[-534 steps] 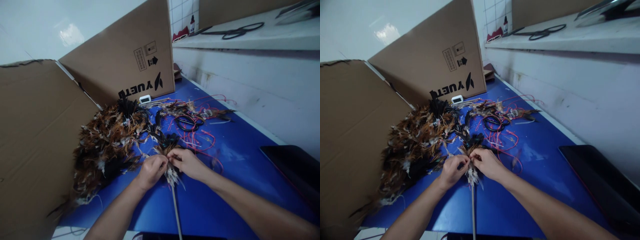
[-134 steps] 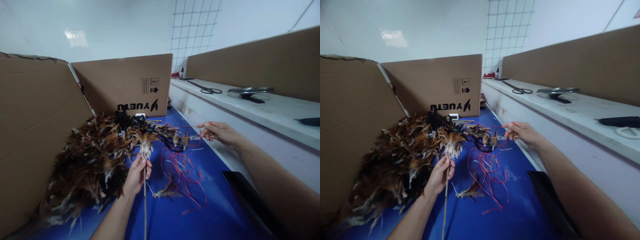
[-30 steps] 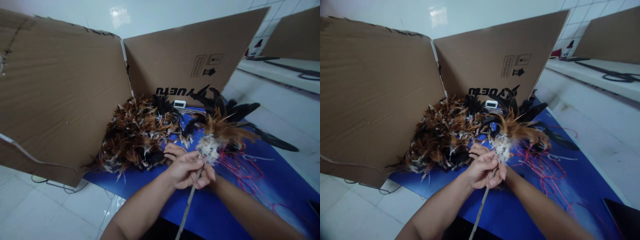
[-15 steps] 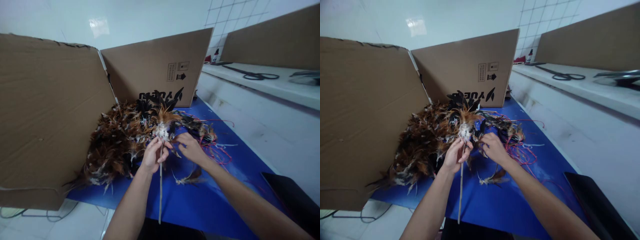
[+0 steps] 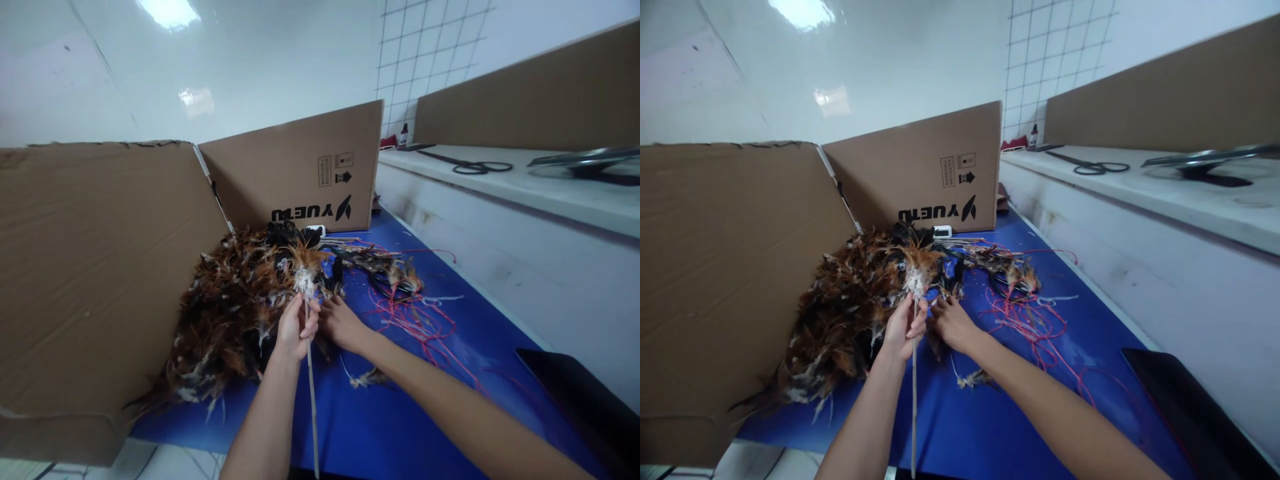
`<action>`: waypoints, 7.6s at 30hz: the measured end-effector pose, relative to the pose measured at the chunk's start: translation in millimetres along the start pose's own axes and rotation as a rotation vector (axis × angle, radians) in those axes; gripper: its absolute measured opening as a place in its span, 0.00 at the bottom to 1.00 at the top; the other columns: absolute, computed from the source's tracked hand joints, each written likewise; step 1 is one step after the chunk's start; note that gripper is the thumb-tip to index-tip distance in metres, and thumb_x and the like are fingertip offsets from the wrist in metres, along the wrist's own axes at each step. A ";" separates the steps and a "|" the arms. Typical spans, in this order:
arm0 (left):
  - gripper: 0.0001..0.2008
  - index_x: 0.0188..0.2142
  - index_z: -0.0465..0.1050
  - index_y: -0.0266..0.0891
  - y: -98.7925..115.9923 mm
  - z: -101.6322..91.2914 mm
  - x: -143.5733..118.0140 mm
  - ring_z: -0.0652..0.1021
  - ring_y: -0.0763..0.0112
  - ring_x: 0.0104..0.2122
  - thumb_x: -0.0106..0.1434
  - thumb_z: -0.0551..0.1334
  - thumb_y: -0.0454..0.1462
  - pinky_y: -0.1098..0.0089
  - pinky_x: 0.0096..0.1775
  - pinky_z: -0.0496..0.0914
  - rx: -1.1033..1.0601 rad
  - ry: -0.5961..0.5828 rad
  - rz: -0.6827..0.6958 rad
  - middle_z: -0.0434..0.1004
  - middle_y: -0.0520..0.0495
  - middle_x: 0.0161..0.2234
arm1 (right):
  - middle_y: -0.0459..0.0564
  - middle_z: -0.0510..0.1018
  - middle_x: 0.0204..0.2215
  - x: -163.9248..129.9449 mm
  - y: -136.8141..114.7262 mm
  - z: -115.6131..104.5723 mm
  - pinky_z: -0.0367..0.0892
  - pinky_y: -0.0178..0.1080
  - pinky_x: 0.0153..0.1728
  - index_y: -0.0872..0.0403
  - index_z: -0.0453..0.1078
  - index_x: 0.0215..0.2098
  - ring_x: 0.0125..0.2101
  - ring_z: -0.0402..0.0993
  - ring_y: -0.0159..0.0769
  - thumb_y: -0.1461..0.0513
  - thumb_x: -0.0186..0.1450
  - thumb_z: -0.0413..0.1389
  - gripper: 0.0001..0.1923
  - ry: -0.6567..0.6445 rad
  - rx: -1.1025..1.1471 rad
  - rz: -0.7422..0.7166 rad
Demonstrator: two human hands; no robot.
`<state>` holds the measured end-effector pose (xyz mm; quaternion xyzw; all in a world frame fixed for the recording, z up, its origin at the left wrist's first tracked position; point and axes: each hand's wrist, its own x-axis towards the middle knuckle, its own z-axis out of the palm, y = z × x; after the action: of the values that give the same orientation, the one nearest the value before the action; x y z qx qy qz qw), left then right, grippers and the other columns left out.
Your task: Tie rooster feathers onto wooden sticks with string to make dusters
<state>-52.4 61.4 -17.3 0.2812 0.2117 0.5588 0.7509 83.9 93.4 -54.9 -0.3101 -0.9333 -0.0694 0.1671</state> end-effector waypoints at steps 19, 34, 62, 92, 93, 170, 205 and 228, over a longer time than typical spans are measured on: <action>0.19 0.27 0.66 0.32 3.9 -4.0 2.4 0.55 0.87 0.09 0.64 0.49 0.44 0.84 0.09 0.47 -0.060 0.017 -0.128 0.66 0.51 0.17 | 0.53 0.73 0.37 2.3 -2.0 -26.1 0.54 0.43 0.41 0.55 0.71 0.32 0.42 0.63 0.41 0.64 0.59 0.53 0.05 0.054 0.075 0.092; 0.22 0.27 0.64 0.35 -8.1 -4.3 5.2 0.59 0.84 0.09 0.58 0.52 0.54 0.83 0.09 0.45 0.051 0.092 -0.184 0.67 0.50 0.17 | 0.44 0.75 0.22 -25.9 41.1 -95.3 0.66 0.36 0.28 0.55 0.66 0.32 0.24 0.73 0.33 0.59 0.55 0.56 0.09 0.298 0.928 0.577; 0.12 0.35 0.66 0.35 -41.1 7.9 -0.1 0.65 0.82 0.13 0.54 0.59 0.41 0.81 0.11 0.42 0.296 0.023 -0.200 0.72 0.47 0.28 | 0.46 0.78 0.31 -21.0 25.1 -108.8 0.61 0.34 0.38 0.51 0.73 0.33 0.33 0.72 0.34 0.67 0.58 0.50 0.11 -0.036 0.535 0.211; 0.17 0.29 0.64 0.35 -39.7 17.1 -7.0 0.60 0.85 0.14 0.52 0.63 0.47 0.81 0.14 0.44 0.401 0.108 -0.115 0.64 0.54 0.19 | 0.51 0.73 0.37 -22.5 23.1 -129.8 0.62 0.41 0.44 0.53 0.69 0.38 0.40 0.69 0.38 0.64 0.62 0.50 0.08 0.473 0.285 0.285; 0.17 0.29 0.64 0.35 -39.1 16.3 -6.3 0.59 0.86 0.14 0.52 0.63 0.46 0.81 0.14 0.44 0.384 0.100 -0.105 0.66 0.53 0.21 | 0.50 0.74 0.36 -24.6 19.1 -137.0 0.62 0.41 0.44 0.52 0.69 0.37 0.40 0.69 0.38 0.63 0.63 0.49 0.08 0.494 0.280 0.287; 0.14 0.36 0.68 0.30 -51.0 4.7 -1.1 0.76 0.72 0.22 0.57 0.61 0.41 0.78 0.17 0.68 0.277 -0.080 -0.243 0.75 0.40 0.30 | 0.49 0.71 0.28 -39.2 20.7 -99.6 0.60 0.33 0.34 0.55 0.66 0.28 0.31 0.67 0.33 0.67 0.64 0.45 0.11 -0.107 0.282 0.132; 0.13 0.26 0.64 0.33 -46.2 13.7 -5.3 0.62 0.84 0.18 0.53 0.65 0.41 0.79 0.20 0.53 0.264 -0.072 -0.066 0.62 0.53 0.19 | 0.46 0.74 0.19 -55.4 -24.7 -42.5 0.59 0.34 0.20 0.54 0.68 0.27 0.20 0.68 0.33 0.51 0.57 0.55 0.14 0.433 1.091 0.843; 0.16 0.30 0.64 0.33 -44.8 23.9 -13.6 0.62 0.84 0.18 0.50 0.66 0.42 0.80 0.17 0.46 0.330 -0.061 -0.187 0.62 0.52 0.24 | 0.43 0.70 0.18 -56.5 -17.5 -30.8 0.53 0.31 0.18 0.56 0.65 0.22 0.18 0.60 0.26 0.51 0.48 0.63 0.18 0.526 1.407 0.902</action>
<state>-8.9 34.2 -28.8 0.3964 0.3028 0.4354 0.7494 124.1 40.8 -46.6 -0.4483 -0.4793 0.5261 0.5409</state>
